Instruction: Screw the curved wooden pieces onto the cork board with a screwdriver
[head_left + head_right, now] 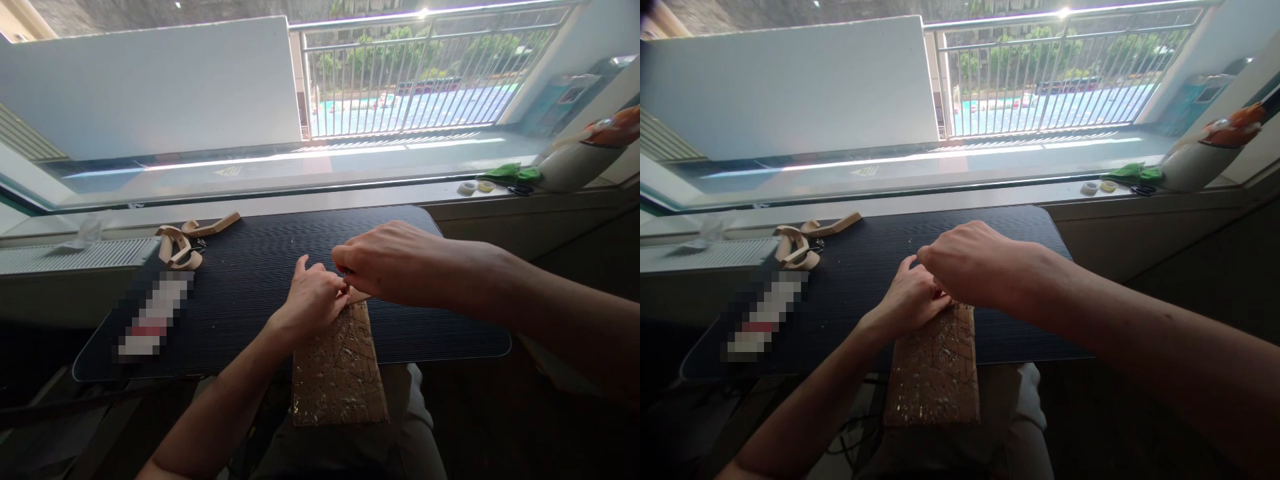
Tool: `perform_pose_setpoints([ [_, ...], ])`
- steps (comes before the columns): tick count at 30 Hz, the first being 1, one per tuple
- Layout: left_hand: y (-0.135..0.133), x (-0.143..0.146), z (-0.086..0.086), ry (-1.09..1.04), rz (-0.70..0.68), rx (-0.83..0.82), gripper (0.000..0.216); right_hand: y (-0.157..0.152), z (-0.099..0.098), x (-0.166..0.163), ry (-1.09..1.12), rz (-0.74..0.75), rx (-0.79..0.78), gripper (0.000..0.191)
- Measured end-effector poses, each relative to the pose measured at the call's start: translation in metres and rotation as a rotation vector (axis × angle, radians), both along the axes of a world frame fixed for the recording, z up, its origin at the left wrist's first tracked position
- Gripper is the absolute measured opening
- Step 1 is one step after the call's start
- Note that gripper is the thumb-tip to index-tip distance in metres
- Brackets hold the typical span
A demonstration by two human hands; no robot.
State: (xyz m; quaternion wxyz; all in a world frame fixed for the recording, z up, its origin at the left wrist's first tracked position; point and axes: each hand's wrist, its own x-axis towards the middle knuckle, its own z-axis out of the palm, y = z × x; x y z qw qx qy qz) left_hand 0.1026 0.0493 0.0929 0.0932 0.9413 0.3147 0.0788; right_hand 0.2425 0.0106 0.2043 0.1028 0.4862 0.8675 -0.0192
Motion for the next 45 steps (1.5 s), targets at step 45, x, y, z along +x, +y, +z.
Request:
perform_pose_setpoints([
  [45, -0.002, -0.001, 0.001, -0.013, -0.013, -0.017, 0.025, -0.005, 0.001, 0.006, -0.012, -0.056, 0.005, 0.016],
])
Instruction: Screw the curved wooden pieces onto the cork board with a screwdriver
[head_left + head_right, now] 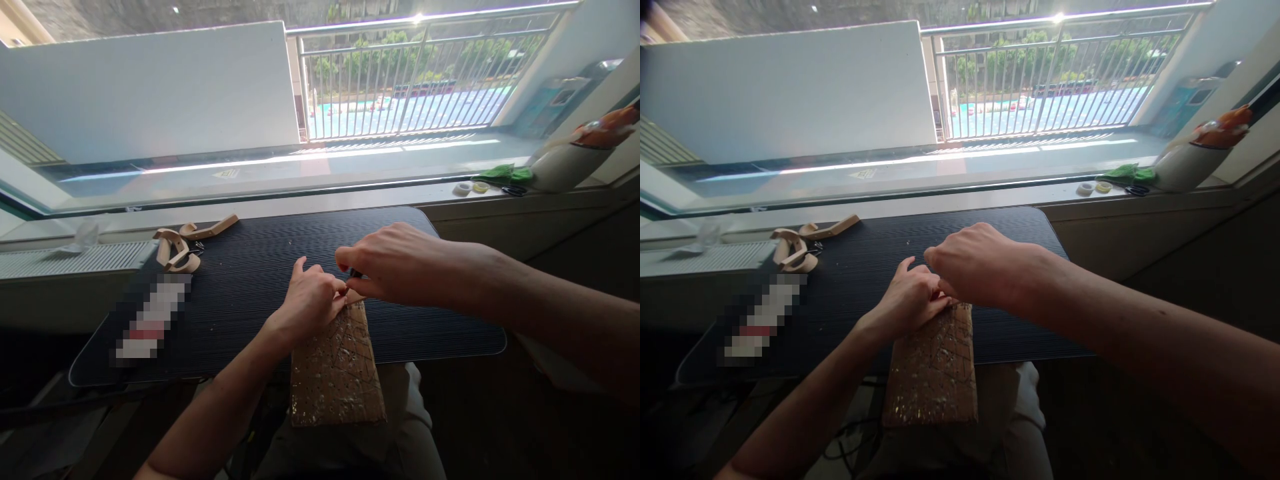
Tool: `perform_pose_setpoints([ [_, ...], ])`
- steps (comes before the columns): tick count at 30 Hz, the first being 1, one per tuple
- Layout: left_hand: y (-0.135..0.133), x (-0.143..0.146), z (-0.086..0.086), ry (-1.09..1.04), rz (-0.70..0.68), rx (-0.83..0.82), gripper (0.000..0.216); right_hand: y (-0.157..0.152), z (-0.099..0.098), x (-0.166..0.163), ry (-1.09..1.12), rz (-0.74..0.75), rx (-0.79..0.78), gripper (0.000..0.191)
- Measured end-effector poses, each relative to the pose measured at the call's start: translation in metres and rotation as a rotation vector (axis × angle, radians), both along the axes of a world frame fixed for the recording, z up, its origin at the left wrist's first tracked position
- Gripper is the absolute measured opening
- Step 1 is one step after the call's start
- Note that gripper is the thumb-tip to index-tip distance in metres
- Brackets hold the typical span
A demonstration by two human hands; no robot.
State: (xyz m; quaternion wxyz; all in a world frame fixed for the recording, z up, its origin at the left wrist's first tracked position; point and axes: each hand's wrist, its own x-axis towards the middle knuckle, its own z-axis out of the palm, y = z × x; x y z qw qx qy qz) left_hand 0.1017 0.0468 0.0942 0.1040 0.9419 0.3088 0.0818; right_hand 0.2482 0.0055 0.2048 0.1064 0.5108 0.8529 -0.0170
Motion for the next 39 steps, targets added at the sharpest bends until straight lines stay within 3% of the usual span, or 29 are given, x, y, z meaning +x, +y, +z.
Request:
perform_pose_setpoints([
  [5, 0.001, 0.000, 0.000, -0.006, -0.002, -0.011, 0.027, 0.000, 0.007, -0.001, 0.025, 0.063, -0.022, 0.011],
  [13, 0.001, -0.001, -0.001, -0.014, 0.001, 0.017, 0.024, 0.001, 0.000, -0.006, -0.004, 0.011, 0.087, 0.018],
  [18, 0.002, 0.000, -0.002, 0.012, 0.000, 0.020, 0.025, 0.000, 0.008, -0.009, -0.007, 0.052, -0.004, 0.006],
  [27, 0.001, 0.000, -0.001, -0.002, 0.005, 0.008, 0.024, -0.003, 0.006, -0.007, -0.002, 0.032, 0.034, 0.009],
  [31, 0.001, 0.000, -0.001, -0.004, 0.008, 0.021, 0.029, -0.003, 0.008, -0.010, 0.008, 0.060, -0.038, 0.010],
  [39, -0.001, 0.000, 0.000, -0.021, -0.004, 0.037, 0.027, -0.002, -0.004, -0.009, 0.025, 0.038, 0.028, 0.014],
])
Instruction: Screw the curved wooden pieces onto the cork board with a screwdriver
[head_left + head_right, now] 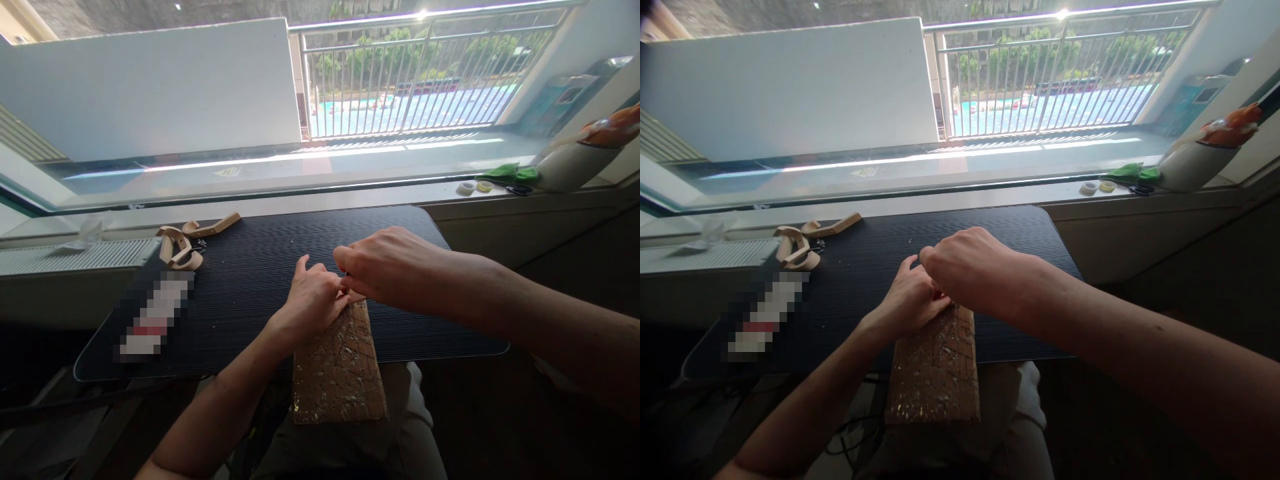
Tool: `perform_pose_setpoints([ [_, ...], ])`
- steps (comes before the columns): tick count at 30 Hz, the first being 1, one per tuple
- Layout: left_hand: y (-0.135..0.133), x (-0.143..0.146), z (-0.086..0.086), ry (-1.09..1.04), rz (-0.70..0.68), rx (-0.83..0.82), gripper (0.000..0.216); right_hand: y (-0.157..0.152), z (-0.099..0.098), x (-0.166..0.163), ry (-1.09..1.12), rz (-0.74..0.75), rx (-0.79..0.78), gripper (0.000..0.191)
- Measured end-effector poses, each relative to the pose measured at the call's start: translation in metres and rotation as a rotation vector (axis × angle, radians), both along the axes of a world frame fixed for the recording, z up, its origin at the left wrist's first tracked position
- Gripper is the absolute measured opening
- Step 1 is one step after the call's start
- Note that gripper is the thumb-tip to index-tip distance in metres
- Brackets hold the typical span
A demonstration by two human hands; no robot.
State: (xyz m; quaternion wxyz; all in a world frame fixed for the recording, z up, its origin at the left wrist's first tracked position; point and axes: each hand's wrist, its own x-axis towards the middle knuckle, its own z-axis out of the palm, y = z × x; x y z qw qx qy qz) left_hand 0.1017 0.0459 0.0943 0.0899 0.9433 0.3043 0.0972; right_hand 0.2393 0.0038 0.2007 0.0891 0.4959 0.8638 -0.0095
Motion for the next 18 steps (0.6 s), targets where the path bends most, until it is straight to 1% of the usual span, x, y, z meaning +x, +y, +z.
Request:
perform_pose_setpoints([
  [4, 0.001, 0.000, -0.002, 0.010, 0.014, -0.007, 0.024, 0.000, 0.000, 0.005, -0.009, -0.030, 0.037, 0.016],
  [7, 0.002, 0.001, -0.003, 0.014, 0.010, -0.034, 0.025, -0.001, 0.007, 0.006, 0.000, 0.002, 0.001, 0.011],
  [9, 0.003, 0.001, -0.003, 0.018, 0.008, -0.035, 0.027, 0.000, 0.011, 0.005, 0.000, 0.036, -0.035, 0.012],
  [12, 0.002, 0.001, -0.002, 0.018, 0.014, -0.016, 0.028, 0.001, 0.010, 0.002, -0.015, 0.039, -0.068, 0.011],
  [16, 0.001, 0.001, 0.000, 0.015, 0.006, -0.019, 0.026, 0.002, 0.002, 0.003, -0.012, -0.016, 0.015, 0.013],
  [18, 0.001, 0.000, 0.000, 0.016, 0.002, -0.027, 0.025, 0.001, 0.002, 0.005, -0.013, -0.022, 0.036, 0.015],
])
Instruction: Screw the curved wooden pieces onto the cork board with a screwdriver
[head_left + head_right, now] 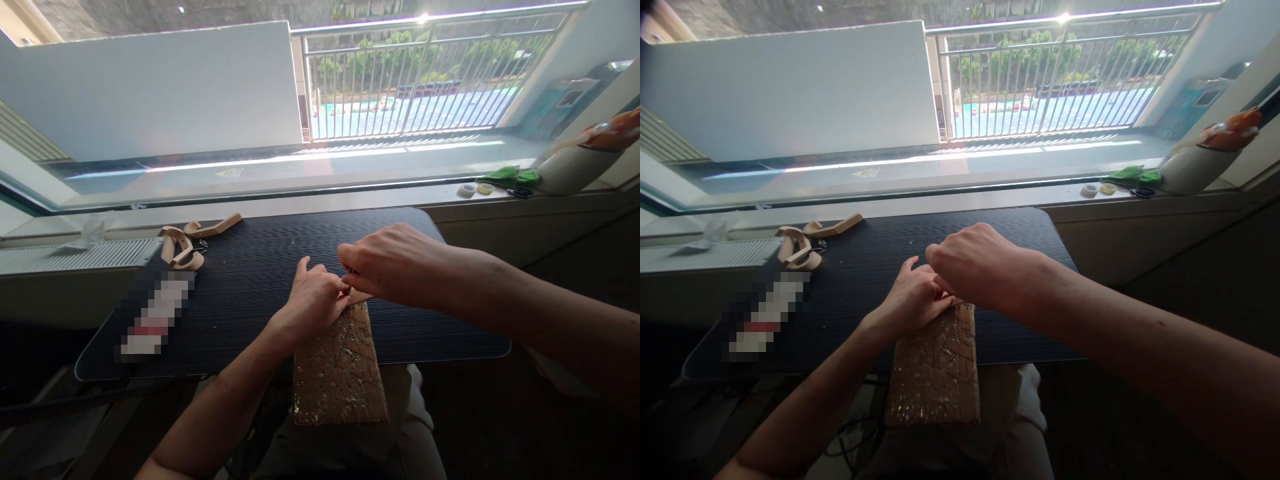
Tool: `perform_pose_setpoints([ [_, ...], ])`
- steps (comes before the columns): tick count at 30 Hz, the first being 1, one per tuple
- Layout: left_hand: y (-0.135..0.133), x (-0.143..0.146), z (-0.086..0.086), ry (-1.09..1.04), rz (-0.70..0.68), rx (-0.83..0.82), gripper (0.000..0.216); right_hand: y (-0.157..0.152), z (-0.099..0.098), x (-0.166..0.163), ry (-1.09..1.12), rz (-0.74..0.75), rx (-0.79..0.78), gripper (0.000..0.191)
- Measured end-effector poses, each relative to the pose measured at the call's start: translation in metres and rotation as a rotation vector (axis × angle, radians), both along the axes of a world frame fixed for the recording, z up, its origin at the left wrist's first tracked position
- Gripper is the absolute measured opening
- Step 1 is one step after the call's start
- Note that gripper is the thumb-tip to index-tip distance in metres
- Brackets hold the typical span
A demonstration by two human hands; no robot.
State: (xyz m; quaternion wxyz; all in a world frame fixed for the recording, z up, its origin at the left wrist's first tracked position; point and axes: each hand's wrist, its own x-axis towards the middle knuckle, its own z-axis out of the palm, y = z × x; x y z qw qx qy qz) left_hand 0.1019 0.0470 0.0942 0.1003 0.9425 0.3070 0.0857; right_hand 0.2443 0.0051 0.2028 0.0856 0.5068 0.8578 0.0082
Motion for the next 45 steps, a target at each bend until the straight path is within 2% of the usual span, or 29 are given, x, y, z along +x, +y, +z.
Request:
perform_pose_setpoints([
  [6, 0.0019, -0.0003, -0.0029, -0.013, 0.007, -0.012, 0.027, -0.0006, 0.0040, 0.0007, 0.007, 0.036, -0.045, 0.014],
  [12, 0.0012, -0.0006, -0.0029, 0.000, 0.000, -0.001, 0.027, -0.0003, -0.0015, 0.0013, -0.015, -0.027, 0.010, 0.013],
  [20, 0.0030, 0.0001, -0.0054, -0.016, -0.002, 0.000, 0.027, -0.0006, 0.0063, -0.0014, -0.041, 0.010, -0.070, 0.009],
  [25, 0.0024, -0.0005, -0.0033, -0.007, 0.002, 0.004, 0.027, 0.0007, 0.0021, -0.0029, -0.053, -0.031, -0.024, 0.015],
  [32, 0.0019, -0.0010, -0.0044, -0.021, 0.005, -0.004, 0.027, 0.0014, 0.0054, 0.0006, -0.041, 0.026, -0.056, 0.008],
  [38, 0.0012, -0.0014, -0.0032, -0.015, -0.009, 0.012, 0.027, 0.0017, -0.0025, -0.0009, -0.032, -0.049, -0.006, 0.018],
  [45, 0.0028, -0.0005, -0.0069, -0.009, -0.007, 0.020, 0.024, 0.0013, 0.0009, 0.0038, 0.002, 0.016, -0.045, 0.010],
])
